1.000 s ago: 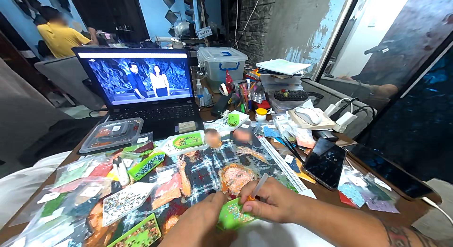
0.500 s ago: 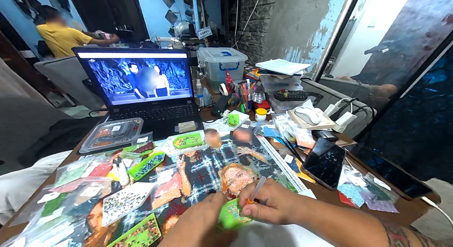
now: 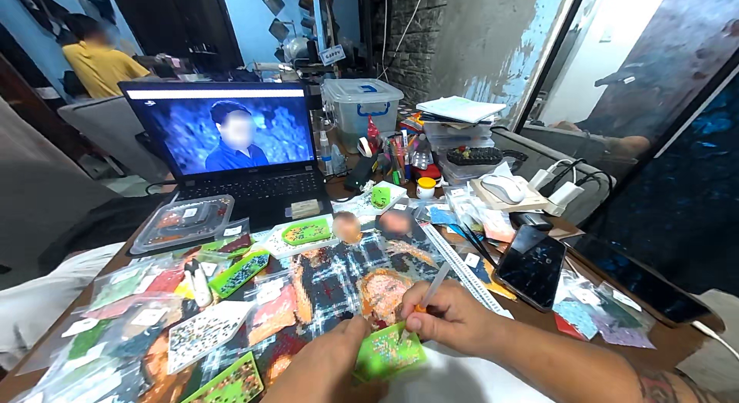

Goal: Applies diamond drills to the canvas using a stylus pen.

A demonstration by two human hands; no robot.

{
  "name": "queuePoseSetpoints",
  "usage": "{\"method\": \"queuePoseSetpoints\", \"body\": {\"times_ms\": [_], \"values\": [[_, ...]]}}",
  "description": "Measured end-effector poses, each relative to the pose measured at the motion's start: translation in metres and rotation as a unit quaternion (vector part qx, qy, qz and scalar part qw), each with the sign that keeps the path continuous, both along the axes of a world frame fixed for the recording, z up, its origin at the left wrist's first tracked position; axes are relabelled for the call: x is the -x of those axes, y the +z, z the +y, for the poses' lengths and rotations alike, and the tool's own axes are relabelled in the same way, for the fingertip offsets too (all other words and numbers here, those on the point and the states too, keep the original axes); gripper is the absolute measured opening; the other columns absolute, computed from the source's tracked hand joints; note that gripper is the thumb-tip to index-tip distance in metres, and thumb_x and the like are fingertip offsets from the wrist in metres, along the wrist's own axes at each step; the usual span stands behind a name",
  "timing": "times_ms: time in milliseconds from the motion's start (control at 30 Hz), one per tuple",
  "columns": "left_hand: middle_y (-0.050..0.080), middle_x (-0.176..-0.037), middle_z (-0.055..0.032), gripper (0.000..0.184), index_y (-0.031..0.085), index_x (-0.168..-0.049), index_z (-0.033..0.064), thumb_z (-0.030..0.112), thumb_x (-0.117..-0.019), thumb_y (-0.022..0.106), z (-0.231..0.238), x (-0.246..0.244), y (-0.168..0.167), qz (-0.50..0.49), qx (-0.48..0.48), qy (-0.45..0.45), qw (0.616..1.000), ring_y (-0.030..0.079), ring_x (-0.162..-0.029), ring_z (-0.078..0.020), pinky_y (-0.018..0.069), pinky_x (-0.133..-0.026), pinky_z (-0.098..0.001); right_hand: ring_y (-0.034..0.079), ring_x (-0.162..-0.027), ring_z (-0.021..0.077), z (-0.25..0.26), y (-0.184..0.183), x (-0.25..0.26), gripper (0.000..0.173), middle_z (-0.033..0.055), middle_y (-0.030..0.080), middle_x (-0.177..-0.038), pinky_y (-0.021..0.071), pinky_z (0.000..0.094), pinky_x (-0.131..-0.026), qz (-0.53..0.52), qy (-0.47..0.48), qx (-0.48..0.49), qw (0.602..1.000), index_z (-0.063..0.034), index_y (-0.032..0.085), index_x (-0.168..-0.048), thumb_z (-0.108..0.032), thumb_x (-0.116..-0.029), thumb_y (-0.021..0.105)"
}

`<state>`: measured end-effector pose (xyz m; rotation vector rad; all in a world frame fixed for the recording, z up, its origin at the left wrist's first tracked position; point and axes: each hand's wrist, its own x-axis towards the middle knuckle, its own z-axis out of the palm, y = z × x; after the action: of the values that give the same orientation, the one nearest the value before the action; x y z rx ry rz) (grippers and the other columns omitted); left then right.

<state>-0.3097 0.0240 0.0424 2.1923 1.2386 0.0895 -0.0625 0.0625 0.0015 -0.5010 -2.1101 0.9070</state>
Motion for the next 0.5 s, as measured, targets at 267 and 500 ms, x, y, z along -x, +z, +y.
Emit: {"method": "queuePoseSetpoints", "body": {"times_ms": [267,500], "values": [[0.066,-0.104,-0.0227,0.052,0.06,-0.118,-0.0035,0.031,-0.0859,0.082,-0.002,0.004,0.002,-0.002,-0.002,-0.043,0.999,0.068,-0.092,-0.0387,0.0555,-0.08,-0.0561,0.052,-0.07,-0.0074,0.008,0.003,-0.01,0.03,-0.0026,0.06,-0.076,0.0443,0.0102,-0.065,0.011,-0.059,-0.003,0.998,0.0003,0.065,-0.096,-0.026,-0.1063,0.055],[0.066,-0.104,-0.0245,0.05,0.063,-0.116,-0.0042,0.03,-0.0852,0.083,0.0,0.008,0.002,-0.007,0.013,-0.077,0.997,0.068,-0.092,-0.041,0.0548,-0.08,-0.0593,0.054,-0.071,-0.0031,0.014,-0.003,-0.01,0.03,0.0023,0.062,-0.078,0.0461,0.0132,-0.067,-0.019,-0.092,-0.007,0.996,0.0019,0.066,-0.096,-0.025,-0.1049,0.057]]}}
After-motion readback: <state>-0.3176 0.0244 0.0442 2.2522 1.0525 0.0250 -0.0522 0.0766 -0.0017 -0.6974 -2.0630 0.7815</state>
